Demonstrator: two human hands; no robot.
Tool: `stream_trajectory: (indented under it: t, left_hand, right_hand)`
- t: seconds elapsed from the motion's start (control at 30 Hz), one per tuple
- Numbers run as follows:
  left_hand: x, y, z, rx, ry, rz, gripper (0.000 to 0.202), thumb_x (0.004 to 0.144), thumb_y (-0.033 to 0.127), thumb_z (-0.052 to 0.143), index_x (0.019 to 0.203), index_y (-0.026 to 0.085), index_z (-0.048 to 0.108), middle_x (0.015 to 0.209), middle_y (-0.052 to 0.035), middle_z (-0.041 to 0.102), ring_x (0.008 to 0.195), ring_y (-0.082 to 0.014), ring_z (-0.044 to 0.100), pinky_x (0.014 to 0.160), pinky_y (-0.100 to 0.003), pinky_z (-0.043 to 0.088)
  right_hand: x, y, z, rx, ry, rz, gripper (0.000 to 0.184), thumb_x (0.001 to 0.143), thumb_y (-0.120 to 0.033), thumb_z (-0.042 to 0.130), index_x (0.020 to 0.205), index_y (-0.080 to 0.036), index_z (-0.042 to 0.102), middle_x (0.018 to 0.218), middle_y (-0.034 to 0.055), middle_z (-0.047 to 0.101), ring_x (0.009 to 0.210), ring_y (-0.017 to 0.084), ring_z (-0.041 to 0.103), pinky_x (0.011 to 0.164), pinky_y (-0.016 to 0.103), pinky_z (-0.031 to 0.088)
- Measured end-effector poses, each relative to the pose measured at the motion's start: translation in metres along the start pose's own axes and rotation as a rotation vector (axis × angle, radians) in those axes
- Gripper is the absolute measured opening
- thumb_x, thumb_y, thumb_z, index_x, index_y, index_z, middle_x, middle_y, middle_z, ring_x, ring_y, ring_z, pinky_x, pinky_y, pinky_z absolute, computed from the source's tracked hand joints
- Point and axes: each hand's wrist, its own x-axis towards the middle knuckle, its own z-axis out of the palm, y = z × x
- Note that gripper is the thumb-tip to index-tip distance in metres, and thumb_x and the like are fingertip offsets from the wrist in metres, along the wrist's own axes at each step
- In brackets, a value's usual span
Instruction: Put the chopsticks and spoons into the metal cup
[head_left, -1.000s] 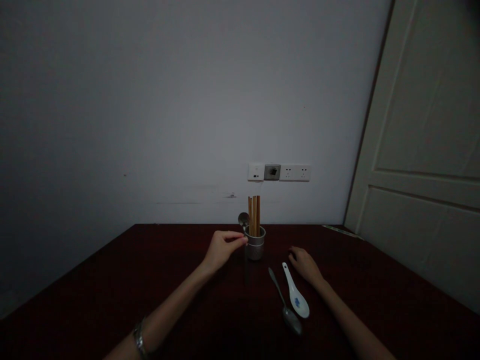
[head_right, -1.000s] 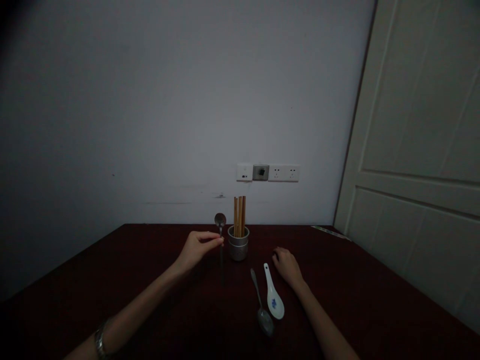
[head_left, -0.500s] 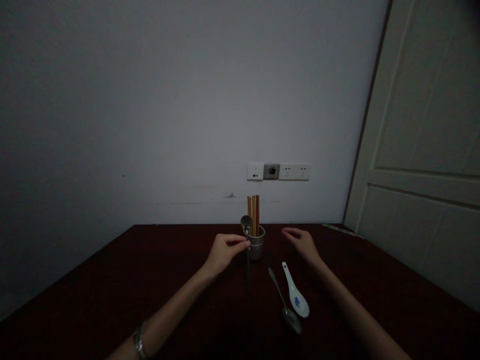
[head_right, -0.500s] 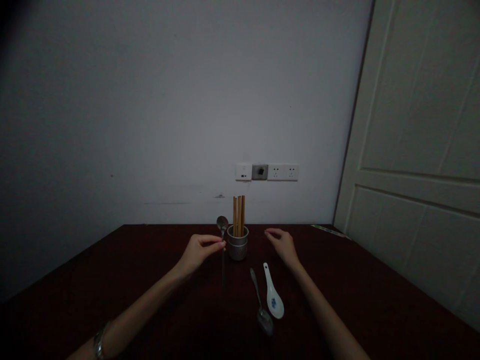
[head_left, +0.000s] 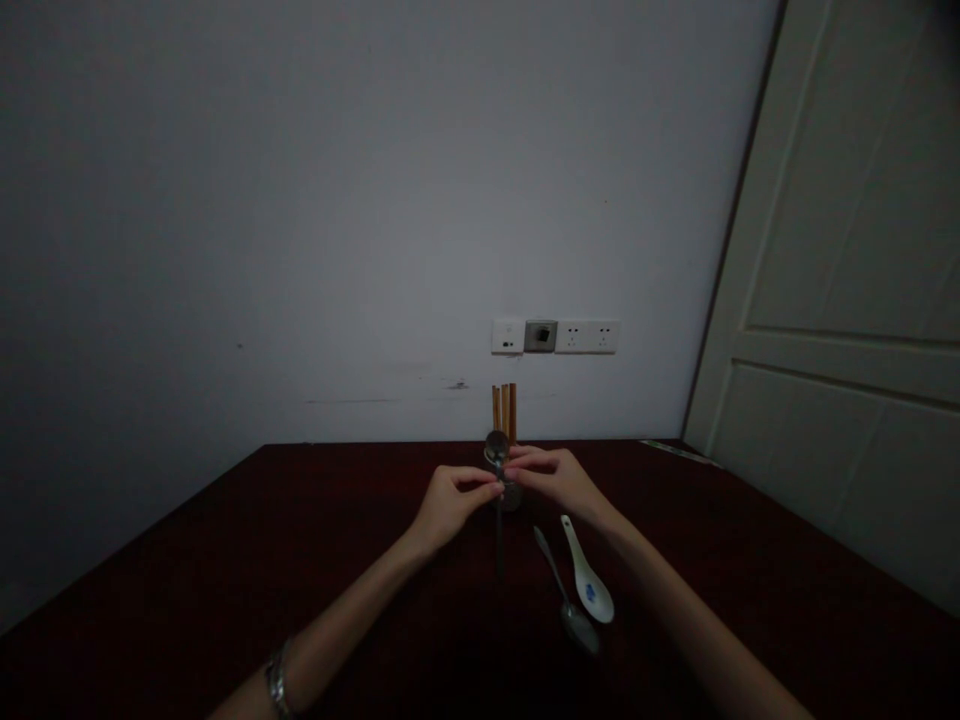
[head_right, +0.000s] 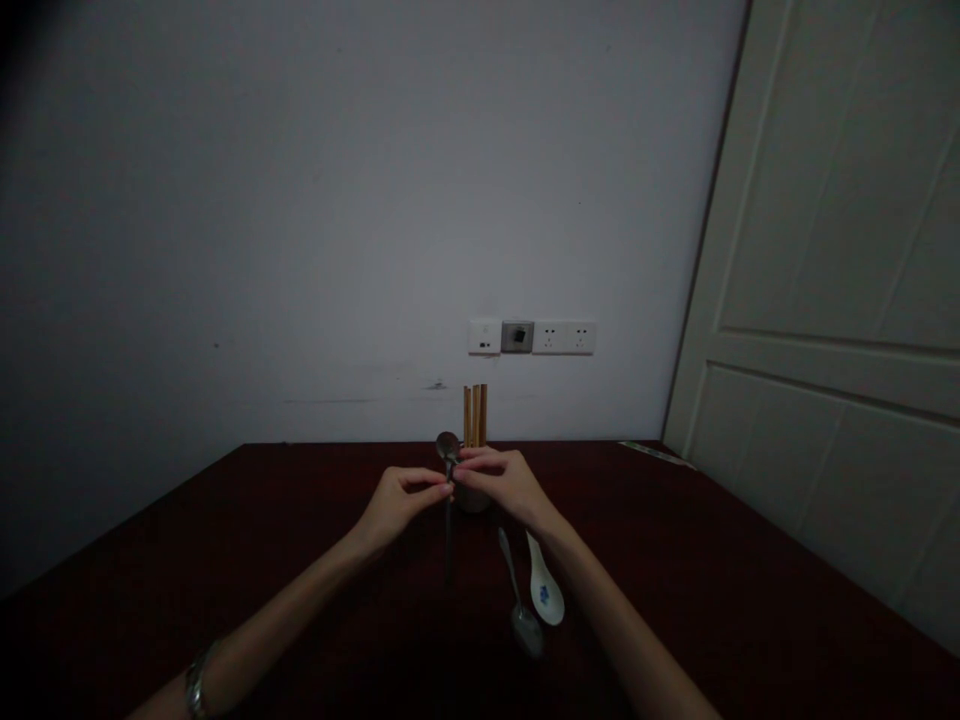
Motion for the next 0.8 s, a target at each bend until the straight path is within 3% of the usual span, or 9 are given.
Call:
stream_trajectory:
  t: [0.4, 0.8]
  left_hand:
    - [-0.0001, -0.0037, 0.0006, 0.110, 0.027, 0.045, 0.016, 0.067, 0.027, 0.065, 0.074, 0.014, 0.071, 0.073, -0.0064, 0.069, 0.071, -0.0177, 0.060, 0.071, -0.029, 0.044]
    - [-0.0016, -0.0068, 0.0004, 0.173, -0.002, 0.061, 0.019, 0.069, 0.030, 0.063, 0.076, 0.015, 0.072, 0.071, -0.0056, 0.068, 0.068, -0.0168, 0.058, 0.069, -0.028, 0.043]
  right_hand:
    - [0.0017, 0.0096, 0.0070, -0.033, 0.023, -0.066, 0.018, 0.062, -0.034, 0.070, 0.067, -0.017, 0.072, 0.086, 0.0077, 0.066, 0.087, 0.020, 0.058, 0.083, 0.034, 0.040]
    - [0.0014, 0.0104, 0.0077, -0.052, 0.002, 0.010, 0.022, 0.059, -0.036, 0.070, 0.065, -0.015, 0.071, 0.085, 0.0071, 0.063, 0.083, 0.019, 0.057, 0.080, 0.032, 0.040]
